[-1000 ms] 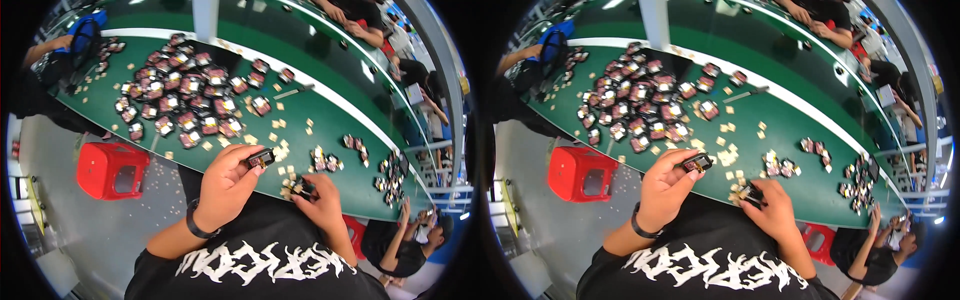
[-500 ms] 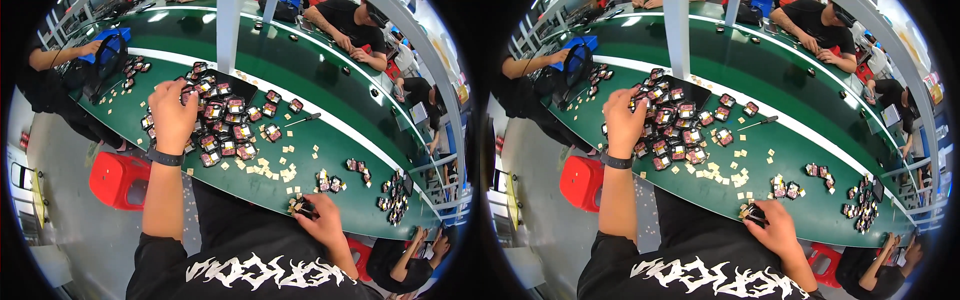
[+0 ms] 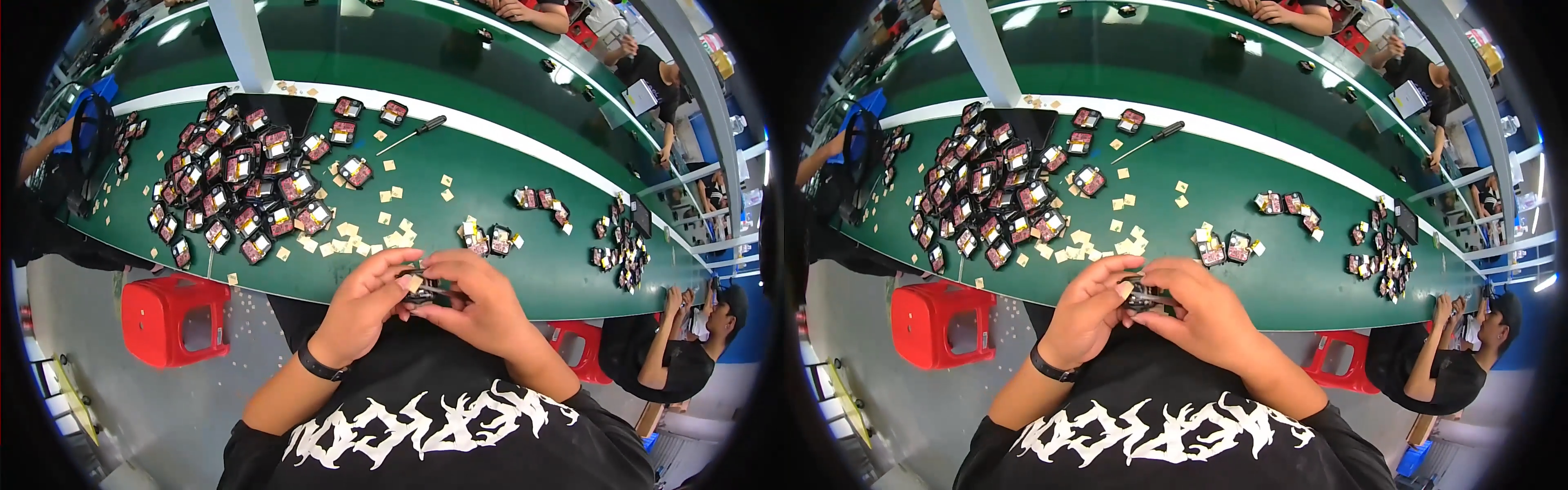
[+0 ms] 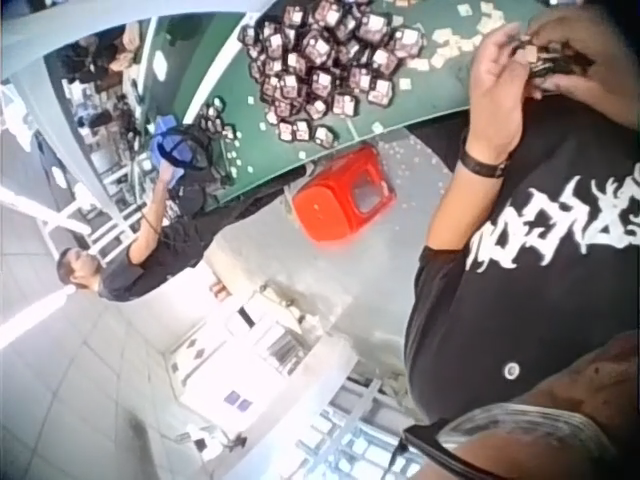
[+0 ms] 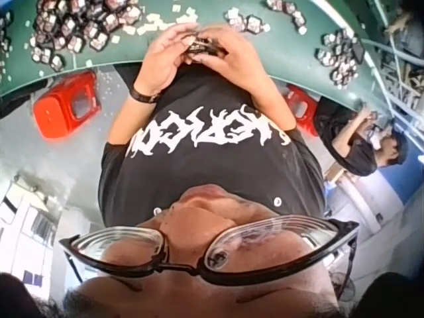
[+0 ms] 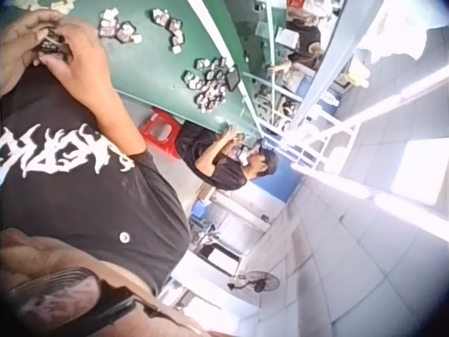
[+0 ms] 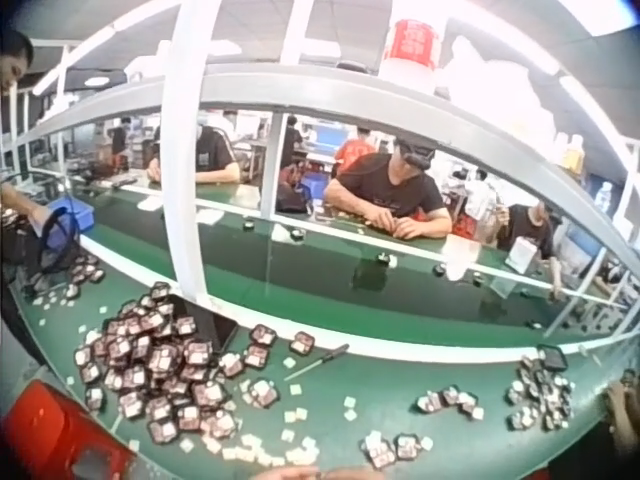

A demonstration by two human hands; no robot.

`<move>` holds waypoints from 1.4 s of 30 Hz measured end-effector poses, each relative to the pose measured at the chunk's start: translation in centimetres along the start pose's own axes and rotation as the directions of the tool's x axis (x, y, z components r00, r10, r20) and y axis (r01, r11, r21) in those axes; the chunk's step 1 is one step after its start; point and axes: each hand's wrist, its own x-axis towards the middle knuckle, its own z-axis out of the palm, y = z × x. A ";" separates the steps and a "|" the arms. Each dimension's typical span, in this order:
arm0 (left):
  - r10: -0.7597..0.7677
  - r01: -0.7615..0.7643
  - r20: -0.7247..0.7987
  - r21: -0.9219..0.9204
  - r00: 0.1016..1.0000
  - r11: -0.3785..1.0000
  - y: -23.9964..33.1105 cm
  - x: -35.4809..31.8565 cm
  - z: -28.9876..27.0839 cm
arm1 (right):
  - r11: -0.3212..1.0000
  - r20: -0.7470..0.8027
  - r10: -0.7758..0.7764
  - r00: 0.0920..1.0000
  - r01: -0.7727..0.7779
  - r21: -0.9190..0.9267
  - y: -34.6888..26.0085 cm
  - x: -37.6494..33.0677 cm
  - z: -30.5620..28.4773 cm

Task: The person is assembling electronic components by attaching small yellow stickers to square modules.

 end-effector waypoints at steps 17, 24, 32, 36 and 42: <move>0.076 -0.083 -0.032 -0.291 0.997 0.953 -0.7 -0.4 1.8 | 0.962 -0.073 -0.183 0.980 0.164 -0.217 1.4 -1.3 0.4; 0.030 -0.044 -0.060 -0.249 0.998 0.967 0.6 -1.4 2.3 | 0.999 -0.137 -0.010 0.990 0.015 0.037 0.9 -2.1 -0.7; 0.493 -0.418 0.202 0.826 0.846 0.379 -0.6 -1.6 1.1 | 0.981 -0.178 0.150 0.972 -0.169 -0.099 1.9 -2.8 -0.6; 0.576 -0.390 0.239 0.909 0.782 0.151 -0.5 -1.3 1.0 | 0.983 -0.170 0.179 0.969 -0.184 -0.011 -0.1 -1.9 -0.1; 0.524 -0.319 0.113 0.892 0.844 0.321 -0.1 -1.0 0.3 | 0.975 -0.073 0.222 0.972 -0.224 -0.014 -0.6 -2.0 0.6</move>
